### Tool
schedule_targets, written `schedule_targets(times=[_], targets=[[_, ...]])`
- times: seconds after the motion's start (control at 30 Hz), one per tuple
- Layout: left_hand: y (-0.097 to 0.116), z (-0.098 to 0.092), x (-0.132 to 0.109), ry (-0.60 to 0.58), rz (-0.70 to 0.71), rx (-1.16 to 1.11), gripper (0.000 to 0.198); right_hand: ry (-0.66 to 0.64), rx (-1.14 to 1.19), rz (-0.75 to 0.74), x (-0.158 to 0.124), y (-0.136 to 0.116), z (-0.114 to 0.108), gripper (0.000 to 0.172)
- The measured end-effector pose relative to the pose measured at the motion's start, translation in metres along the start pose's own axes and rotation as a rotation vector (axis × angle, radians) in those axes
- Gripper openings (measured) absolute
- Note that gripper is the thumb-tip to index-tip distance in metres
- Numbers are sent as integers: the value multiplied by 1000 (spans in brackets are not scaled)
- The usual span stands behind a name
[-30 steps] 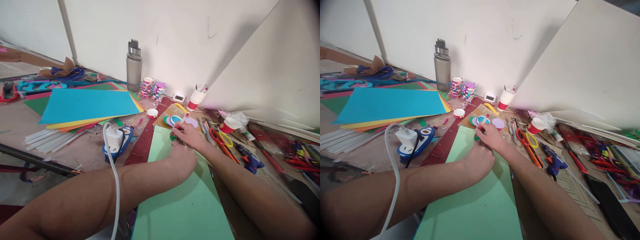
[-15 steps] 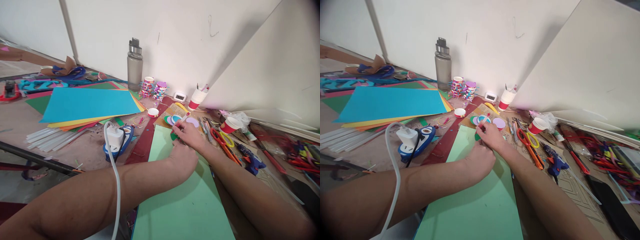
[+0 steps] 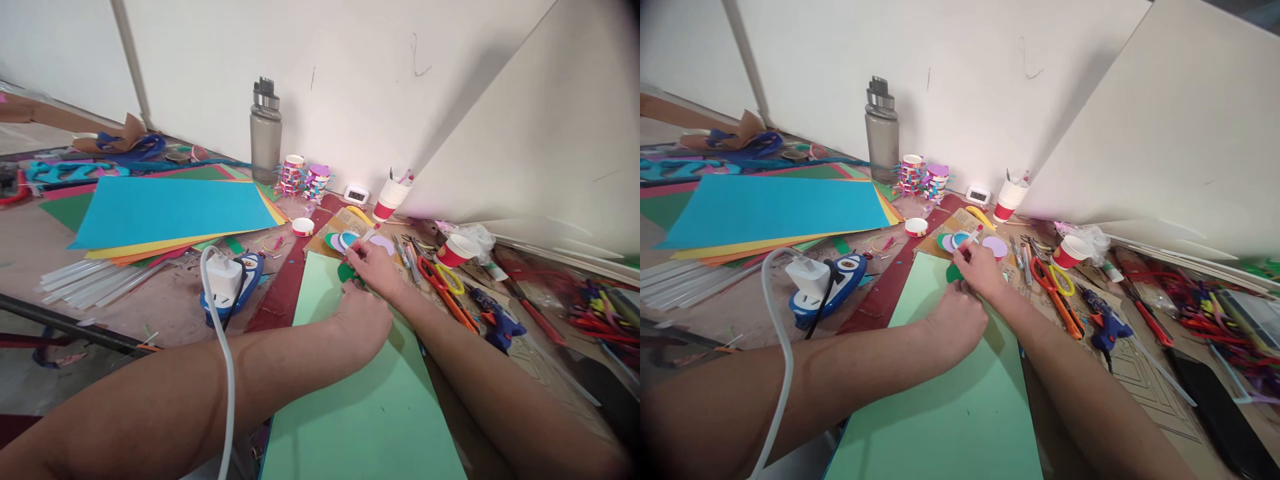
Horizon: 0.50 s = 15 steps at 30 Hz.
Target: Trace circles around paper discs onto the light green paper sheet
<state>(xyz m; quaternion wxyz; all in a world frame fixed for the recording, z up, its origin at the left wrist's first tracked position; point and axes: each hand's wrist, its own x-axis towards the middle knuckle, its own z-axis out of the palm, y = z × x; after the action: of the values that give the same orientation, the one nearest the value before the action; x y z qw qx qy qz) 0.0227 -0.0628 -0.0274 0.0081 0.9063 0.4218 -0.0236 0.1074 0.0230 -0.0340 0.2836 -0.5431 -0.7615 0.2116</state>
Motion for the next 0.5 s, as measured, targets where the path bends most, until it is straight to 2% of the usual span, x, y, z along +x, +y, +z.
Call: schedule_targets(times=[0.5], targets=[[-2, -3, 0, -31, 4, 15, 18, 77, -35, 49, -1, 1, -1, 18]])
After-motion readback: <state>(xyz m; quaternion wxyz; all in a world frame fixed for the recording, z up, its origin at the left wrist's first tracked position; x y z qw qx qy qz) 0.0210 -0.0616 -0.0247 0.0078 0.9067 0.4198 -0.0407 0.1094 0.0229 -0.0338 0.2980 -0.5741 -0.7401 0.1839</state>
